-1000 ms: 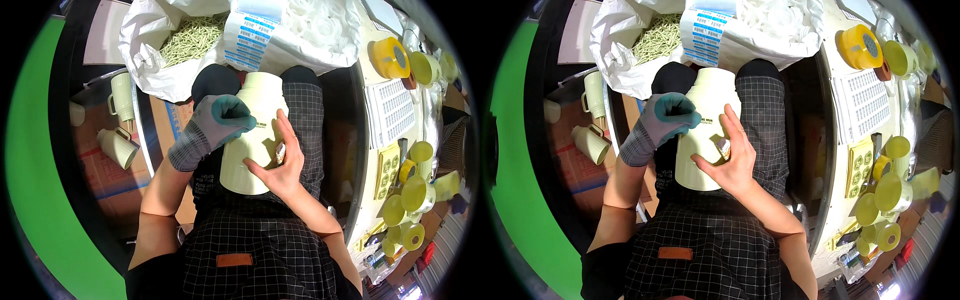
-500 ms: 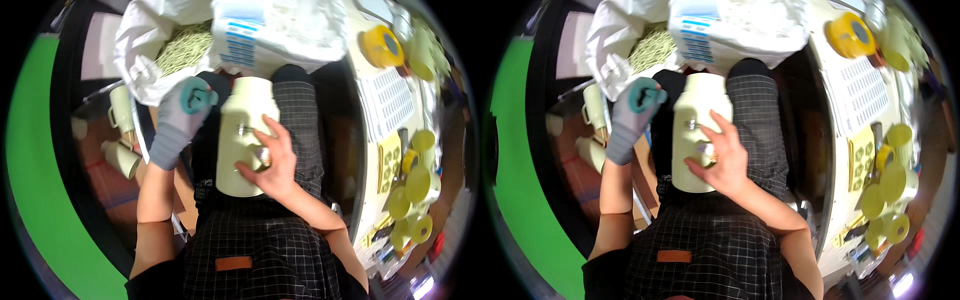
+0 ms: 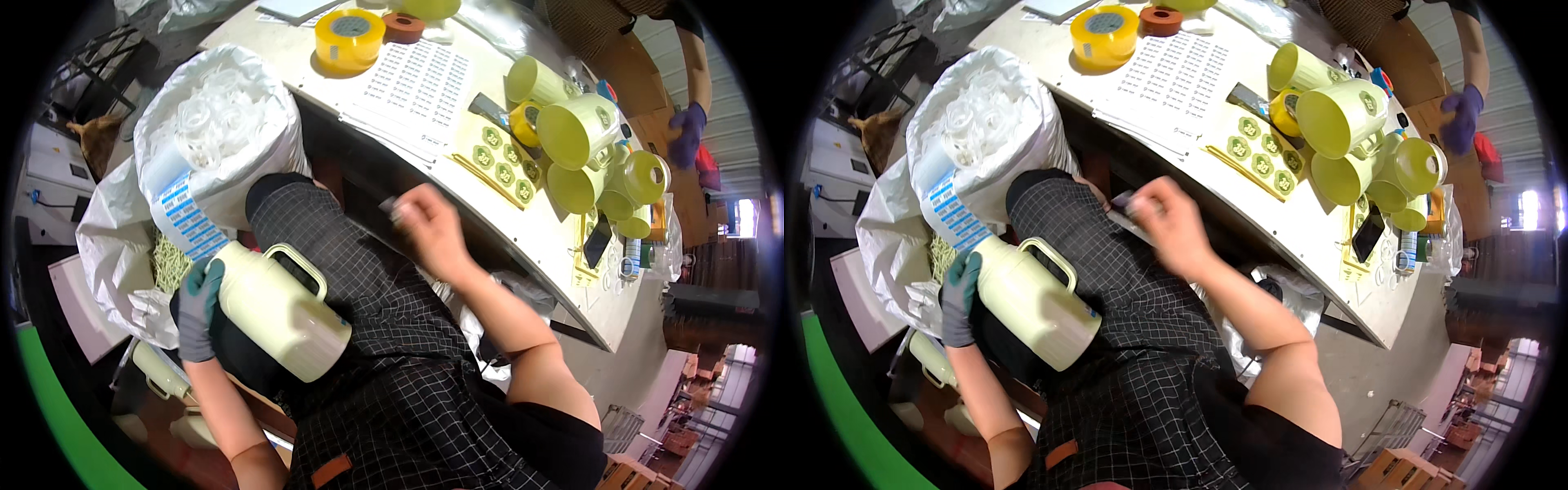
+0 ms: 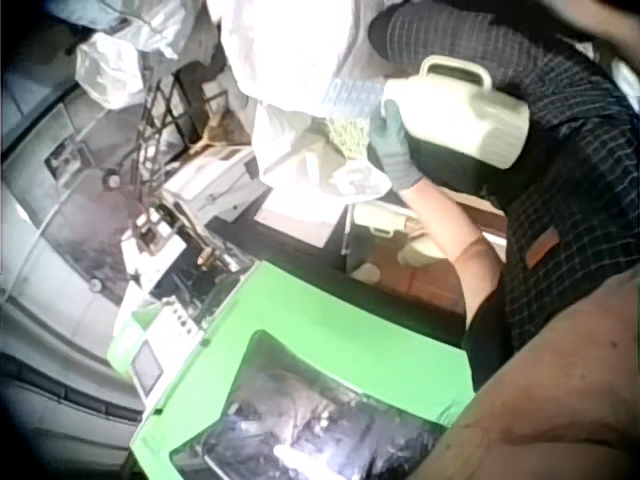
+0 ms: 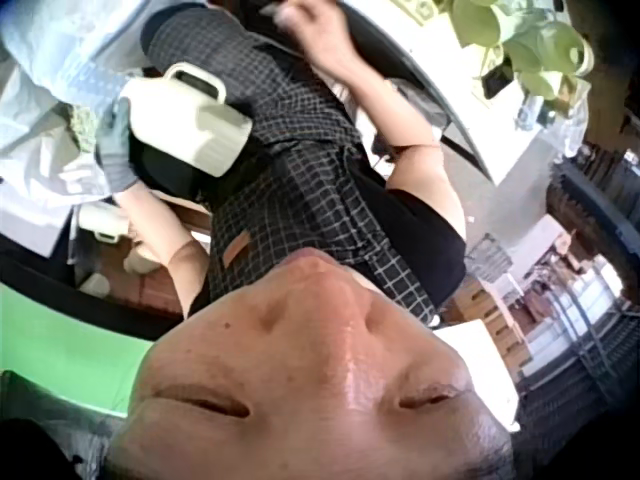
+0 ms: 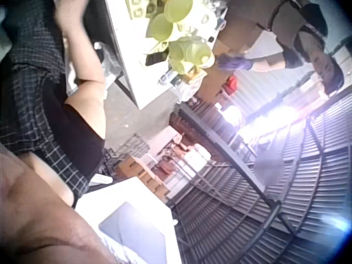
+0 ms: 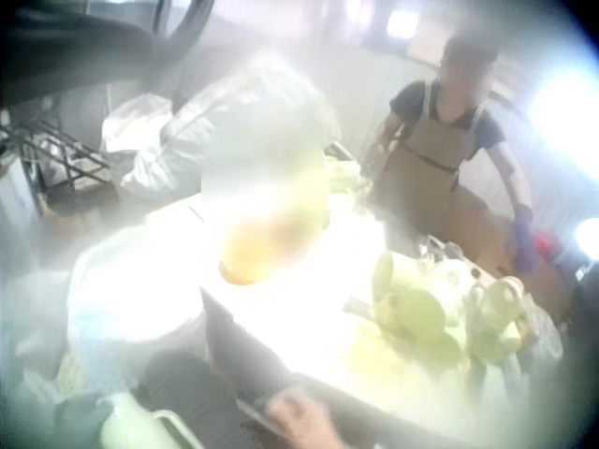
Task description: The person applies labels to yellow containers, inserts small green components into the containers, and fits white rings into the openings while seated at a table.
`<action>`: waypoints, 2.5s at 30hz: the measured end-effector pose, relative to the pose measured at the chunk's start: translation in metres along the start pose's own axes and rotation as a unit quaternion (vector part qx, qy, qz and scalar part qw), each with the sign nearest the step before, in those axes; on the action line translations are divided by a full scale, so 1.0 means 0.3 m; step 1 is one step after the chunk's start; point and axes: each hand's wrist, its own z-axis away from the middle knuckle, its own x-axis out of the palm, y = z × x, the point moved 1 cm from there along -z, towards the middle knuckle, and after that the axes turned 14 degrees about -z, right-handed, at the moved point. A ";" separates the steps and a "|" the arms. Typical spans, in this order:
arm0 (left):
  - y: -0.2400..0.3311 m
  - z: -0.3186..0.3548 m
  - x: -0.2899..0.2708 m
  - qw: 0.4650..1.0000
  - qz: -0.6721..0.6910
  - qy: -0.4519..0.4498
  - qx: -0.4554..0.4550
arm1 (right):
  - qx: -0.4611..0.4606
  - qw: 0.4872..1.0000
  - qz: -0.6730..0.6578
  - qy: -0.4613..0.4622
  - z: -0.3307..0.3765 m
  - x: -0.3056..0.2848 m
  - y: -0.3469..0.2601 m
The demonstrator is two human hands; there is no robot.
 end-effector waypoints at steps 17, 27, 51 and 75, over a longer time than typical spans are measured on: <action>1.048 -0.402 1.251 0.805 -0.355 -0.079 0.468 | -0.082 0.862 0.461 0.193 -0.261 -0.801 0.132; 1.080 -0.413 1.317 0.753 -0.453 -0.111 0.465 | -0.054 0.898 0.415 0.138 -0.270 -0.811 0.104; 0.215 0.577 0.351 0.860 -0.325 0.278 0.278 | 0.071 0.909 0.169 -0.374 -0.246 0.461 -0.091; 0.022 0.547 0.432 0.897 -0.307 0.265 0.174 | -0.272 0.790 0.447 -0.321 -0.266 0.708 -0.071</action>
